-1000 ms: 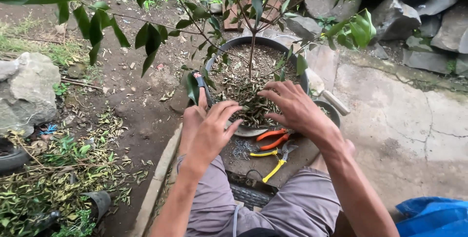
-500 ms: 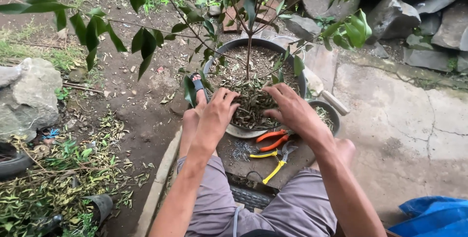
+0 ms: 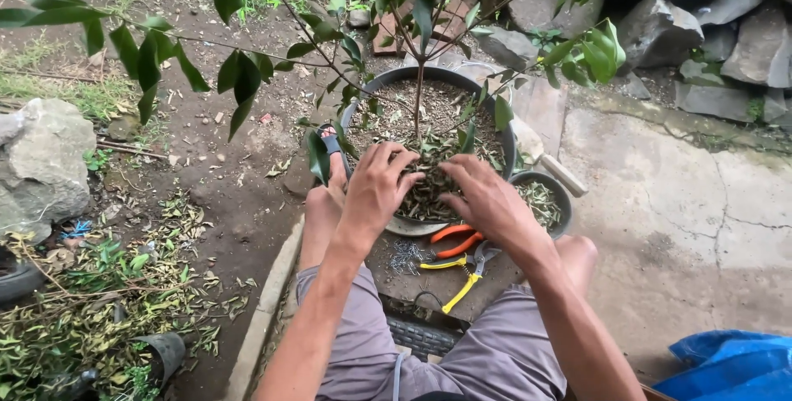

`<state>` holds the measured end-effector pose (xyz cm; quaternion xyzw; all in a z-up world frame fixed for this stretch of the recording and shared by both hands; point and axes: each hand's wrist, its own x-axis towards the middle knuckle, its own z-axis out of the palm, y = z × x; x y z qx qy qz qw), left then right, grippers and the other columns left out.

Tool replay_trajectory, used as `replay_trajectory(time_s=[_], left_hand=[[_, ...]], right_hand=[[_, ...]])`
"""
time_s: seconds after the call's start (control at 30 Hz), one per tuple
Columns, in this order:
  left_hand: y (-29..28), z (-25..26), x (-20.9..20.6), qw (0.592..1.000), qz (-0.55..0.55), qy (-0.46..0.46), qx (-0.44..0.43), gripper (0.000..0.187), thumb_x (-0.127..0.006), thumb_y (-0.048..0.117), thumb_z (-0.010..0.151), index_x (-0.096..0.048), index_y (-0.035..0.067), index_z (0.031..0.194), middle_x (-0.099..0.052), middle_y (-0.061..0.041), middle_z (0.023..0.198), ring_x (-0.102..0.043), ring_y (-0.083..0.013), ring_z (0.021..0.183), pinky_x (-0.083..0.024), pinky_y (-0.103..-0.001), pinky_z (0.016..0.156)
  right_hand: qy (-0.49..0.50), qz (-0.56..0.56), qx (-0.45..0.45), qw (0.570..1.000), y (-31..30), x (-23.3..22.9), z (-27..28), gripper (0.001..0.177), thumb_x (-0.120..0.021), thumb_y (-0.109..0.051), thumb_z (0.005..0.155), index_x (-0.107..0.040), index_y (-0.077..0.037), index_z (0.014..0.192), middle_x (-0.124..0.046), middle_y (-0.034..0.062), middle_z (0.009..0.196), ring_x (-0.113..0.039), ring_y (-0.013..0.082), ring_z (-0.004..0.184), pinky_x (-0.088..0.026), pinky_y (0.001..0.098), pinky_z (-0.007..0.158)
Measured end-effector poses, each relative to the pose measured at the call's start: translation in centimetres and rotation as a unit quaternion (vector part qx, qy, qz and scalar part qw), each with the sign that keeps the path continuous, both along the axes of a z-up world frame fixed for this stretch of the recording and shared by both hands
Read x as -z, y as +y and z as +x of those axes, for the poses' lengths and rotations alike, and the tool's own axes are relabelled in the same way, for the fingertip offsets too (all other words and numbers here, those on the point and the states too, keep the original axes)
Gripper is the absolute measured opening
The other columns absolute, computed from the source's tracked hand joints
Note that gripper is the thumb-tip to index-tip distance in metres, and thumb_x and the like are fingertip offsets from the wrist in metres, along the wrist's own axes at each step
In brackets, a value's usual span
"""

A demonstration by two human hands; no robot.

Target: Picking leaves from a small tree in a pot and placing them into a small container.

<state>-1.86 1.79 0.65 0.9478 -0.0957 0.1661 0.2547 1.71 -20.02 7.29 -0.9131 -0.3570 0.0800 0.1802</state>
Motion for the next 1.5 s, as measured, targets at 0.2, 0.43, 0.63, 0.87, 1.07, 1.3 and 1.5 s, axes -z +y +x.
replay_trajectory(time_s=[0.2,0.43,0.63,0.87,1.07,1.3,1.5], left_hand=[[-2.4,2.9,1.6,0.989,-0.021,-0.145,-0.027,0.030,-0.049,0.043,0.108,-0.070,0.021,0.108,-0.059,0.002,0.103,-0.061,-0.0150,0.104,-0.051,-0.033,0.090],[-3.3,2.8,0.5,0.984,-0.043,-0.169,-0.036,0.021,-0.052,0.027,0.108,-0.067,0.016,0.098,-0.058,0.001,0.096,-0.061,-0.0153,0.095,-0.050,-0.031,0.088],[-2.9,2.7,0.2,0.979,-0.092,-0.169,-0.075,0.022,-0.052,0.020,0.108,-0.067,0.013,0.093,-0.059,0.000,0.088,-0.061,-0.0142,0.087,-0.050,-0.030,0.087],[-2.9,2.7,0.6,0.974,-0.142,-0.158,-0.076,0.023,-0.053,0.016,0.107,-0.067,0.010,0.090,-0.061,-0.002,0.085,-0.063,-0.0170,0.085,-0.052,-0.031,0.083],[-2.8,2.7,0.5,0.973,-0.146,-0.158,-0.077,0.021,-0.055,0.015,0.106,-0.068,0.009,0.090,-0.062,-0.003,0.084,-0.065,-0.0184,0.084,-0.054,-0.031,0.082],[-2.8,2.7,1.2,0.974,-0.149,-0.154,-0.078,0.021,-0.055,0.016,0.106,-0.069,0.010,0.091,-0.064,-0.003,0.085,-0.065,-0.0187,0.086,-0.054,-0.032,0.083],[-2.9,2.6,0.6,0.982,-0.083,-0.161,-0.051,0.019,-0.057,0.018,0.105,-0.072,0.010,0.094,-0.068,-0.004,0.092,-0.066,-0.0191,0.096,-0.050,-0.033,0.094]], right_hand=[[-0.060,0.040,0.129,0.989,-2.8,3.3,5.1,0.022,-0.053,-0.022,0.106,-0.069,-0.009,0.113,-0.070,0.0187,0.103,-0.070,0.0416,0.101,-0.058,0.0569,0.084],[-0.089,0.044,0.072,0.992,0.0,5.2,12.0,0.038,-0.045,-0.011,0.106,-0.066,-0.013,0.138,-0.067,0.0177,0.127,-0.071,0.0437,0.100,-0.059,0.0551,0.083],[-0.172,0.020,0.015,0.985,-0.3,11.2,16.2,0.029,-0.054,-0.012,0.100,-0.066,-0.021,0.124,-0.062,0.0026,0.125,-0.068,0.0352,0.104,-0.062,0.0456,0.083],[-0.209,0.050,0.149,0.965,-1.7,10.1,12.1,0.021,-0.059,-0.032,0.107,-0.077,-0.022,0.102,-0.067,0.0070,0.091,-0.072,0.0357,0.077,-0.063,0.0476,0.069],[-0.171,0.152,0.173,0.958,-2.9,9.1,9.0,0.015,-0.068,-0.031,0.105,-0.078,-0.020,0.107,-0.068,0.0078,0.085,-0.071,0.0320,0.081,-0.059,0.0462,0.072],[-0.057,0.139,0.246,0.958,-4.2,4.5,4.4,0.028,-0.061,-0.035,0.108,-0.076,-0.012,0.113,-0.070,0.0109,0.086,-0.070,0.0354,0.083,-0.055,0.0514,0.077],[-0.064,0.050,0.357,0.931,-10.8,6.9,0.5,0.027,-0.066,-0.044,0.104,-0.077,-0.022,0.116,-0.073,0.0073,0.098,-0.071,0.0342,0.095,-0.056,0.0504,0.088]])
